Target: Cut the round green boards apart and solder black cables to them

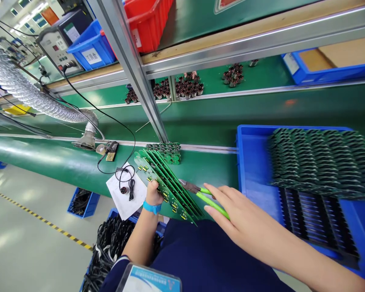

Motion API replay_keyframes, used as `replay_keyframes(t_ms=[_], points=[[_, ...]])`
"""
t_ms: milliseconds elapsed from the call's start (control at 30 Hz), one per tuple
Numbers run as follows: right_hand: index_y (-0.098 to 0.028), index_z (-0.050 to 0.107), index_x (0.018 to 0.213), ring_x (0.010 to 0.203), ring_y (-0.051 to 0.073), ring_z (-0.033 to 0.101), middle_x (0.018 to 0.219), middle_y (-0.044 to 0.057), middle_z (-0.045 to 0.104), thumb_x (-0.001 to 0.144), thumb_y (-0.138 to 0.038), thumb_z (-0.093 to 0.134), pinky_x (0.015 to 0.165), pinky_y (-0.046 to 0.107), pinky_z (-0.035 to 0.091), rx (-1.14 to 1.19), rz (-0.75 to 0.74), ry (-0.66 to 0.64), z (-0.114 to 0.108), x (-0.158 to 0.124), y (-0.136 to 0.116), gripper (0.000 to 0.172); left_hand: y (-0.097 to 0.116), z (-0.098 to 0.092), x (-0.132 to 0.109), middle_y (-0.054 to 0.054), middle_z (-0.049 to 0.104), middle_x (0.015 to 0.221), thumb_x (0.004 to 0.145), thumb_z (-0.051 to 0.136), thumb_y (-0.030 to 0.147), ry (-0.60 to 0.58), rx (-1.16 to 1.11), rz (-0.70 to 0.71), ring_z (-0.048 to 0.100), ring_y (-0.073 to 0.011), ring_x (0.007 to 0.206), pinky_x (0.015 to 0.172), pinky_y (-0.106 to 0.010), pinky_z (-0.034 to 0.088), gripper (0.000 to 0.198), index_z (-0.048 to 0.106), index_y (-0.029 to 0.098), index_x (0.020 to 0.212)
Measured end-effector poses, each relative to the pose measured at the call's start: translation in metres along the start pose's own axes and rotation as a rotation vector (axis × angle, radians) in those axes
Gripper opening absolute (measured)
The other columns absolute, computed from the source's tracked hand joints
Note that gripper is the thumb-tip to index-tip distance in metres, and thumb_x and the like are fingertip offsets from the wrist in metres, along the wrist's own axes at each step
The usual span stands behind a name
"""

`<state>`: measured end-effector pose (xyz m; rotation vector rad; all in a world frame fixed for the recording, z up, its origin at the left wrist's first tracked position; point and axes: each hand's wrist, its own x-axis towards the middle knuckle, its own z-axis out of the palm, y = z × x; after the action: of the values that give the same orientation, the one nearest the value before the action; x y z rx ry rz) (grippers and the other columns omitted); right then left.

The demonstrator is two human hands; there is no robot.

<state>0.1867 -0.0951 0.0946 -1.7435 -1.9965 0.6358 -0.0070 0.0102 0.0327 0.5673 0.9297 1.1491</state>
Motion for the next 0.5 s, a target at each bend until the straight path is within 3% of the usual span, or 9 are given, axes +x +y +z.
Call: replay_keyframes(t_ms=[167, 400, 500], points=[[-0.016, 0.047, 0.128, 0.097, 0.023, 0.060, 0.106, 0.012, 0.061, 0.091, -0.049, 0.029, 0.082, 0.039, 0.052, -0.012, -0.011, -0.104, -0.007, 0.000, -0.001, 0.053, 0.004, -0.001, -0.002, 0.002, 0.064, 0.065, 0.037, 0.080, 0.056, -0.075, 0.008, 0.046, 0.060, -0.0167, 0.054, 0.069, -0.035, 0.054, 0.069, 0.065, 0.027, 0.097], [-0.013, 0.052, 0.123, 0.084, 0.025, 0.062, 0.097, 0.014, 0.063, 0.091, -0.042, 0.029, 0.078, 0.042, 0.051, -0.025, 0.057, -0.166, 0.001, 0.004, -0.002, 0.049, -0.006, -0.019, 0.003, 0.003, 0.065, 0.061, 0.033, 0.082, 0.051, 0.038, 0.001, 0.012, 0.062, -0.0172, 0.056, 0.063, -0.031, 0.054, 0.050, 0.065, 0.020, 0.069], [-0.013, 0.053, 0.122, 0.094, 0.026, 0.060, 0.106, 0.014, 0.062, 0.090, -0.041, 0.029, 0.085, 0.042, 0.048, 0.164, 0.104, -0.272, 0.009, 0.013, 0.004, 0.049, -0.014, -0.025, 0.007, 0.001, 0.065, 0.061, 0.035, 0.081, 0.051, 0.033, -0.027, -0.082, 0.061, -0.0171, 0.053, 0.061, -0.032, 0.054, 0.050, 0.065, 0.020, 0.070]])
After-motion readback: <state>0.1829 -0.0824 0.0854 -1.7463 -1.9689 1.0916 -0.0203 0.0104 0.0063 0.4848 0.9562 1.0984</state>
